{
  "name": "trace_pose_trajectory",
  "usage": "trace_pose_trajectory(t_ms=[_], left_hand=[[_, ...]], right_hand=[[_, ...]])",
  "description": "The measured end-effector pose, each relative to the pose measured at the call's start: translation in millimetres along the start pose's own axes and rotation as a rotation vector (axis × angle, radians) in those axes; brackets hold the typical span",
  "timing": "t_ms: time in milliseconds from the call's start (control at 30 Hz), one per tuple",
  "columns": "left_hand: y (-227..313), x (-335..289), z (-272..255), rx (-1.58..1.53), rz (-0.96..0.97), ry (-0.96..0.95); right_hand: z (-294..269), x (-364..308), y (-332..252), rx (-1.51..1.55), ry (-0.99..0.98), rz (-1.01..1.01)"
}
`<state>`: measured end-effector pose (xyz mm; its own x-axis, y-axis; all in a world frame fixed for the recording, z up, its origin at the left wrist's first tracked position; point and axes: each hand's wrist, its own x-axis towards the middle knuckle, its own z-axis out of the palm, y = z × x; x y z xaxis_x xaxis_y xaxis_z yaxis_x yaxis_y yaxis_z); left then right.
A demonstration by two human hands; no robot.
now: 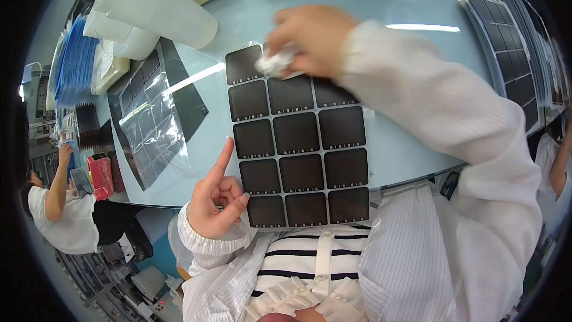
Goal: Inspecting, cleaning, and packaging thin rectangular electronic components into plastic sleeves.
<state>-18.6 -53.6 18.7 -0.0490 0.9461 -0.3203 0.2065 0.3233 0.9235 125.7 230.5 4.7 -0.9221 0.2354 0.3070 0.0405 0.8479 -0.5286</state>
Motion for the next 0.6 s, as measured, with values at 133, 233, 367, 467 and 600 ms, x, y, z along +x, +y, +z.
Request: trace_pose_trajectory(t_ms=[133,233,367,467,600], left_hand=[[-2,1,5,-0.046,-0.013,0.039],[-5,0,8,-0.037,0.031,0.070],[-6,-7,11,-0.067,0.041,0.101],[-6,-6,10,-0.034,0.062,0.103],[-5,-3,8,-0.069,0.044,0.085]], right_hand=[[36,46,-35,-0.064,-0.057,0.059],[39,51,-32,-0.017,-0.116,0.109],[12,15,11,-0.079,0.009,0.111],[-36,-32,30,-0.056,0.000,0.254],[-40,-64,31,0.084,0.122,0.359]])
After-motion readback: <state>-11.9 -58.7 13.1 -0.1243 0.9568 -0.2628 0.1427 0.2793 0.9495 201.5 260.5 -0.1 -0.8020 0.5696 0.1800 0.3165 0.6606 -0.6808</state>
